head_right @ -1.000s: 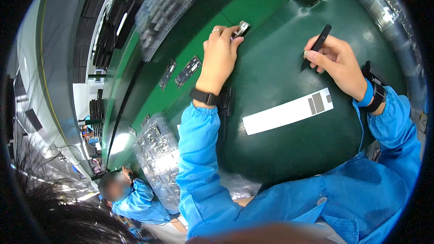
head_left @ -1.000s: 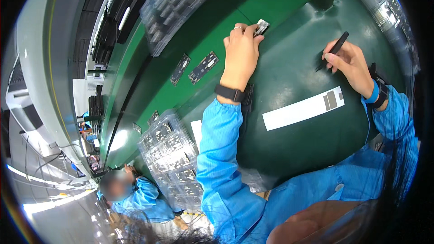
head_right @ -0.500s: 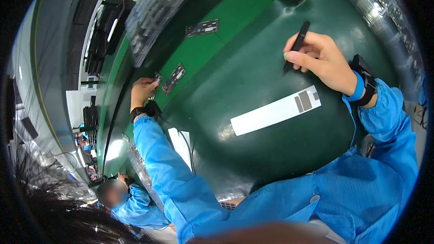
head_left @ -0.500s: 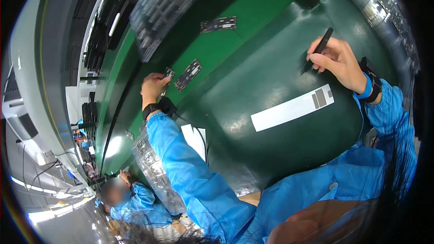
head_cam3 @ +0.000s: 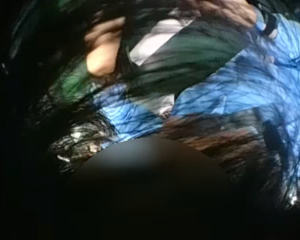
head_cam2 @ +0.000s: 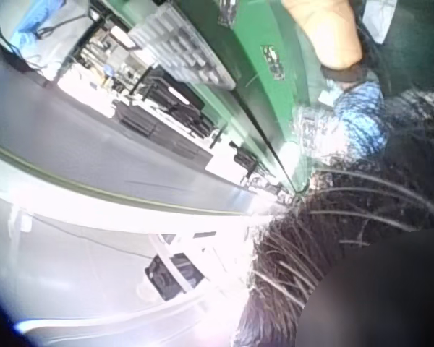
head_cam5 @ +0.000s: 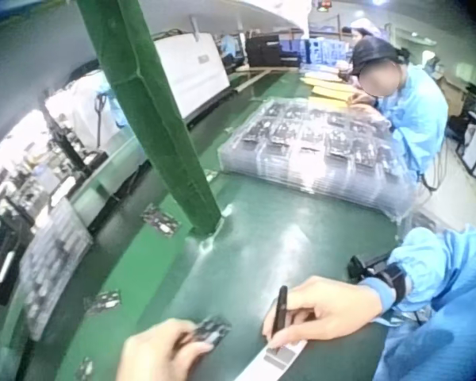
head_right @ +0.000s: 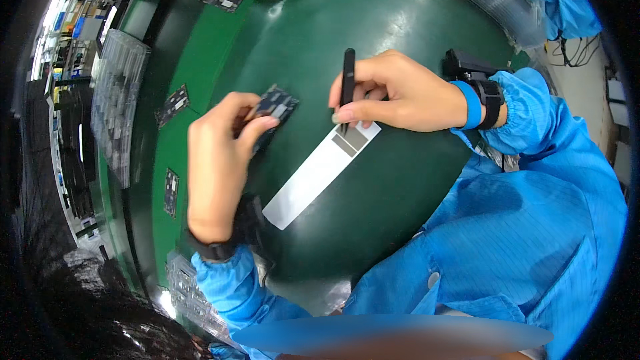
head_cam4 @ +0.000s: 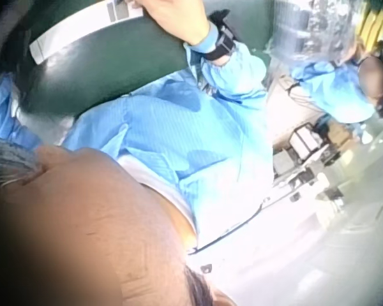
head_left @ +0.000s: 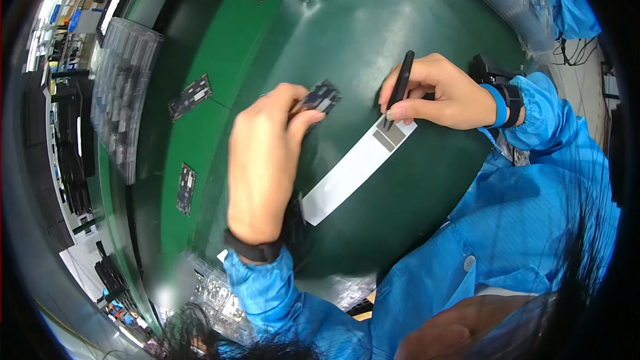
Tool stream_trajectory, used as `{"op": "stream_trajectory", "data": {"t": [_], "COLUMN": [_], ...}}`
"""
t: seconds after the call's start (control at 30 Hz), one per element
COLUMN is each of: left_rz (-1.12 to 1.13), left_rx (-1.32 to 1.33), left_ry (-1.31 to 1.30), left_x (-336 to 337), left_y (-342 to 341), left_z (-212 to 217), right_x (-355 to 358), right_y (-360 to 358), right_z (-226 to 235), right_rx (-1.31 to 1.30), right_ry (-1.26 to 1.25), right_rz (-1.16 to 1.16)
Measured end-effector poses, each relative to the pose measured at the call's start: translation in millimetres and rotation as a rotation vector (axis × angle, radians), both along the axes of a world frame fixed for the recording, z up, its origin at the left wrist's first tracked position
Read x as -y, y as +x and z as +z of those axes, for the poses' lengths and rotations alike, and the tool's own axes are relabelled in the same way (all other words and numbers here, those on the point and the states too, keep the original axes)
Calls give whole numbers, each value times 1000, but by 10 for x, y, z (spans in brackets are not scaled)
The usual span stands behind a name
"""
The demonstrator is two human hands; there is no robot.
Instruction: Manually assembling and inspecting small electronic circuit boards on a factory production line.
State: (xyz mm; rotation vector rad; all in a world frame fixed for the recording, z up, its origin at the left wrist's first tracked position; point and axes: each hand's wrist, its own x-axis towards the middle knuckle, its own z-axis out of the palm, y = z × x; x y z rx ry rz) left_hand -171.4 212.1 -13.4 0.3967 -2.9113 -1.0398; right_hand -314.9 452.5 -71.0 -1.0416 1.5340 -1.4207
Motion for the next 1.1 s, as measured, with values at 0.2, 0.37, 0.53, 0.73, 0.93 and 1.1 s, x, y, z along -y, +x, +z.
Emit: {"op": "stream_trajectory", "data": {"t": [0.2, 0.37, 0.53, 0.73, 0.93, 1.1], "left_rz": [-48, -145, -234, -242, -291, -166], "left_rx": [-133, 217, 305, 307, 258, 231], "left_ry": [-347, -253, -473, -539, -504, -327], "left_x": [-423, -1252, -1521, -1576, -1500, -1366], "left_y": [149, 514, 508, 564, 548, 438], "left_z": [-215, 138, -19, -92, 2, 18], "right_x": [32, 148, 53, 71, 273, 746], "right_y": [15, -5, -52, -75, -180, -145], "right_z": [-63, -140, -149, -121, 78, -96], "right_rx": [-2, -105, -111, -103, 185, 114], "right_ry": [76, -57, -35, -4, -44, -107], "right_rz": [37, 54, 61, 137, 17, -8]}}
